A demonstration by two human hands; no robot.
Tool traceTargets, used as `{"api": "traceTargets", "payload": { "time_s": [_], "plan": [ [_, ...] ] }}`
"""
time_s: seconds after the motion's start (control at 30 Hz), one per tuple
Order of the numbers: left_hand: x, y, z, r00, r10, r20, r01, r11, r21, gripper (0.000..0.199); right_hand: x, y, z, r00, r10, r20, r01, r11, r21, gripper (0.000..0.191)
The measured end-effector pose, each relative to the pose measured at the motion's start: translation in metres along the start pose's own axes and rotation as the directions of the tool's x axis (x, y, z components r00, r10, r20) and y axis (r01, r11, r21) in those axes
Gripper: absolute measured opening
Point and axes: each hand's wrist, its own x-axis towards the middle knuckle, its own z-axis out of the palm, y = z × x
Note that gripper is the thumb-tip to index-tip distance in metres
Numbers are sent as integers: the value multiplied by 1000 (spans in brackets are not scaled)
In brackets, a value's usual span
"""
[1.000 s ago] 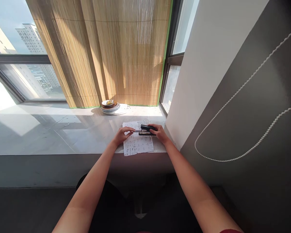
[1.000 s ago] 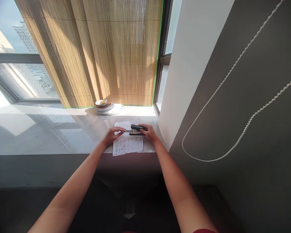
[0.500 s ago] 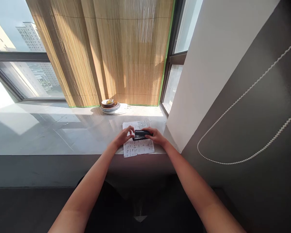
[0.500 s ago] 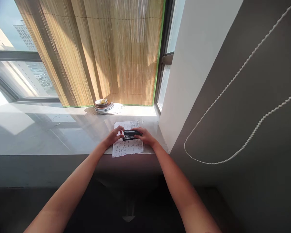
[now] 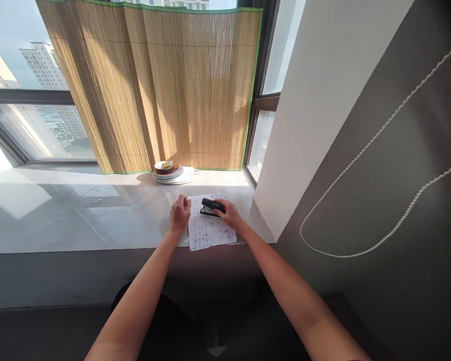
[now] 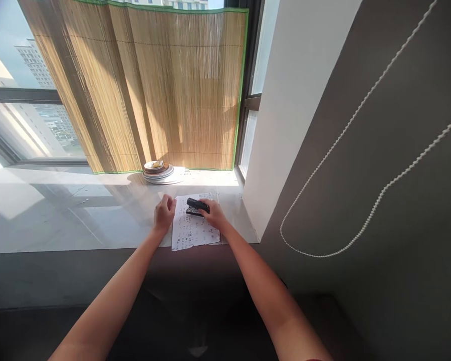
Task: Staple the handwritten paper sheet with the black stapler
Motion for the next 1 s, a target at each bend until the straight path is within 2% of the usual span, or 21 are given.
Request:
{"api": "traceTargets", "payload": {
  "time_s": [0.1,0.2,0.3,0.43,0.53,0.6,0.63,0.67,0.7,0.77,0.83,0.9,1.0],
  "plan": [
    [1,-3,-3,996,-72,-58,74,996,45,16,5,-10,21,997,77,-29,-80,992,-98,38],
    [0,-8,-3,995,-97,-18,98,993,63,17,-7,-13,26,995,87,-39,-92,981,-169,39],
    [0,-11,-1,992,-124,25,122,990,72,15,-32,-9,11,992,73,-99,-95,968,-231,37],
    [-1,-6,2,984,-157,79,147,981,124,10,-50,0,-28,977,163,-138,-188,961,-203,42],
    [1,-11,-7,973,-156,167,119,970,212,14,-34,12,-51,957,199,-210,-231,963,-139,44],
    [2,-29,-26,957,-137,257,50,947,317,25,-13,23,-57,940,155,-305,-223,954,-202,41],
    [2,-43,-39,947,-135,290,10,918,396,31,-1,29,-57,943,121,-309,-209,939,-272,38],
    [1,-60,-54,939,-167,301,3,878,479,39,11,35,-55,958,94,-271,-191,914,-359,34],
    [0,-78,-70,923,-248,295,41,824,565,48,22,40,-52,977,93,-194,-174,873,-455,34],
    [-3,-114,-99,841,-471,268,176,706,686,59,39,49,-41,985,171,-18,-145,773,-618,42],
    [-8,-141,-119,760,-578,299,234,672,703,64,50,54,-29,958,274,85,-136,695,-706,49],
    [-12,-154,-125,749,-589,304,232,662,712,65,57,55,-16,940,316,127,-129,675,-727,51],
    [-14,-154,-121,770,-575,276,231,655,719,65,70,47,10,933,315,173,-95,680,-727,52]
  ]
}}
